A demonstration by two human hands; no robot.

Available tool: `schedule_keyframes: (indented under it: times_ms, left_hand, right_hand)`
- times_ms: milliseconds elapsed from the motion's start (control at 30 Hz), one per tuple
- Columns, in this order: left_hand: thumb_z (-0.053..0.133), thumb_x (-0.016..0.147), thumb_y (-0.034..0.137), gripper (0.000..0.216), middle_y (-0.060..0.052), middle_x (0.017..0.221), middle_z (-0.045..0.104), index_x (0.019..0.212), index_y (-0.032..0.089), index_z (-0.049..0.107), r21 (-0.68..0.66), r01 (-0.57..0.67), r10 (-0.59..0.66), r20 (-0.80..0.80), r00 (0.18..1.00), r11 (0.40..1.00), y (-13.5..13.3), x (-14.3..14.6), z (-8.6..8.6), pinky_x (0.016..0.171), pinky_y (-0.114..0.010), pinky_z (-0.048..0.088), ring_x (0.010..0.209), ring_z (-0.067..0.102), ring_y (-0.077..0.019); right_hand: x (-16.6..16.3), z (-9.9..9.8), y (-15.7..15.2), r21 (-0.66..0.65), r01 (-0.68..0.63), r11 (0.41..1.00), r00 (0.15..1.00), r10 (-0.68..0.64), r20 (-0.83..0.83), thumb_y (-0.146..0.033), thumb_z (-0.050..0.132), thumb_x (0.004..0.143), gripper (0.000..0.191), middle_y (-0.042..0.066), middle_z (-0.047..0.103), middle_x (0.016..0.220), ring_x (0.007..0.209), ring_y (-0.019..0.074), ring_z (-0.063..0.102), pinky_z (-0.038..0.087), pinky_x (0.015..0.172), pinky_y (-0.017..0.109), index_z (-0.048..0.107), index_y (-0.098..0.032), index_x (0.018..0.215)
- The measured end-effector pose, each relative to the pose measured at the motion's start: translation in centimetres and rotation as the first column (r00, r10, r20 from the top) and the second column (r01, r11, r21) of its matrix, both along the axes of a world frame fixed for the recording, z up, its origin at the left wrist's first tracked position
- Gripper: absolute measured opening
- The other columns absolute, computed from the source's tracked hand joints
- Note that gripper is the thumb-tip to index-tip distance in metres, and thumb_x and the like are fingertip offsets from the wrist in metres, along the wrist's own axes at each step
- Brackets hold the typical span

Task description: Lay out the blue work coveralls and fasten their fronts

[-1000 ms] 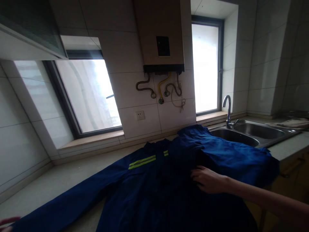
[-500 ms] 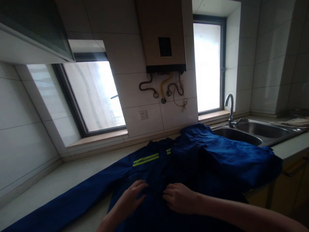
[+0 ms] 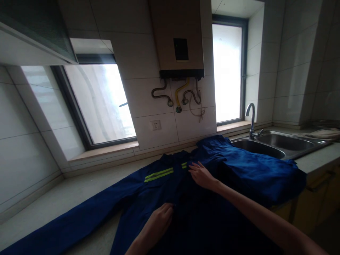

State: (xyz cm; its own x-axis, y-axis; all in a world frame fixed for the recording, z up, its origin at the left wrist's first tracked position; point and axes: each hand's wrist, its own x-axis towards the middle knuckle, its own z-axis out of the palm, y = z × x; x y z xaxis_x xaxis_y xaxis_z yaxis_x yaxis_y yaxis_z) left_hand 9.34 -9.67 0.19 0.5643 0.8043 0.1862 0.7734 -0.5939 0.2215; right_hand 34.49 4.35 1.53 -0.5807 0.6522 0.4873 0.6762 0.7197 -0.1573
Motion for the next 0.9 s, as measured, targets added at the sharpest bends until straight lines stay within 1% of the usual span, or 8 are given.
schedule_keyframes:
  times_ms: [100,200,300,433,600,667,767,900]
  left_hand:
    - [0.037,0.082,0.002,0.031,-0.01,0.125,0.057,0.099,0.015,0.06,-0.024,0.036,-0.036,-0.002,0.999,0.999,-0.3,0.0,0.2,0.102,-0.032,0.043,0.12,0.051,-0.0209]
    - [0.043,0.081,0.005,0.035,-0.006,0.115,0.061,0.11,0.019,0.057,-0.091,-0.038,0.048,0.104,0.993,0.995,-0.2,-0.1,0.1,0.095,-0.03,0.048,0.106,0.059,-0.0178]
    - [0.047,0.08,0.007,0.047,-0.004,0.117,0.058,0.123,0.023,0.052,-0.104,-0.072,0.087,0.153,0.984,0.992,0.2,0.0,-0.2,0.097,-0.029,0.045,0.107,0.056,-0.0173]
    - [0.033,0.08,-0.005,0.049,-0.005,0.108,0.06,0.11,0.021,0.062,-0.055,-0.024,0.026,0.044,0.999,0.998,0.4,0.1,-0.6,0.088,-0.026,0.047,0.099,0.057,-0.016]
    - [0.033,0.076,-0.008,0.046,-0.007,0.097,0.061,0.103,0.017,0.062,0.063,0.081,-0.065,-0.225,0.972,0.995,-0.2,0.1,-0.4,0.079,-0.03,0.047,0.089,0.055,-0.0194]
    - [0.035,0.075,-0.007,0.043,-0.007,0.096,0.061,0.098,0.016,0.063,0.056,0.095,-0.077,-0.263,0.962,0.994,-0.5,0.2,0.1,0.077,-0.03,0.046,0.088,0.055,-0.0198]
    - [0.036,0.073,-0.006,0.043,-0.005,0.095,0.062,0.092,0.02,0.065,-0.048,0.045,-0.053,-0.181,0.982,0.998,-1.0,0.2,1.1,0.077,-0.028,0.045,0.089,0.057,-0.0181]
    - [0.043,0.086,0.016,0.033,-0.003,0.105,0.064,0.112,0.024,0.061,-0.158,-0.113,0.123,0.057,0.991,0.981,-0.8,0.8,1.4,0.085,-0.027,0.044,0.094,0.059,-0.0174]
  right_hand:
    - [1.5,-1.0,3.5,0.024,0.113,0.993,0.983,-0.116,0.143,-0.03,0.038,0.094,0.037,0.009,0.04,0.143,0.136,0.0281,0.028,0.007,0.111,0.056,0.058,-0.023,0.124]
    - [2.6,-3.3,5.3,-0.104,0.191,0.976,0.968,-0.169,0.186,-0.038,0.033,0.095,0.045,0.01,0.033,0.147,0.135,0.0304,0.029,0.011,0.108,0.061,0.048,-0.022,0.135]
    - [3.3,-5.7,6.2,-0.225,0.213,0.951,0.969,-0.176,0.173,-0.037,0.028,0.096,0.051,0.011,0.034,0.146,0.135,0.0283,0.03,0.012,0.108,0.06,0.033,-0.018,0.143]
    - [3.9,-7.1,7.2,-0.253,0.212,0.944,0.976,-0.188,0.114,-0.034,0.023,0.097,0.053,0.012,0.032,0.147,0.137,0.0245,0.026,0.012,0.11,0.055,0.026,-0.013,0.146]
    - [4.3,-7.2,7.9,-0.238,0.226,0.945,0.972,-0.204,0.112,-0.034,0.022,0.097,0.052,0.011,0.034,0.146,0.136,0.0252,0.027,0.011,0.111,0.053,0.034,-0.013,0.142]
    - [4.3,-7.0,8.0,-0.256,0.252,0.933,0.966,-0.225,0.128,-0.036,0.023,0.097,0.052,0.012,0.037,0.144,0.135,0.0267,0.03,0.013,0.111,0.053,0.037,-0.011,0.141]
    - [4.3,-6.0,7.5,-0.228,0.289,0.93,0.955,-0.263,0.138,-0.035,0.03,0.095,0.054,0.015,0.039,0.143,0.133,0.03,0.031,0.019,0.109,0.054,0.036,-0.009,0.141]
    - [3.1,-4.0,3.7,-0.063,0.17,0.983,0.985,-0.167,0.053,-0.018,0.042,0.085,0.055,0.013,0.038,0.144,0.132,0.0264,0.034,0.022,0.111,0.045,0.04,-0.011,0.139]
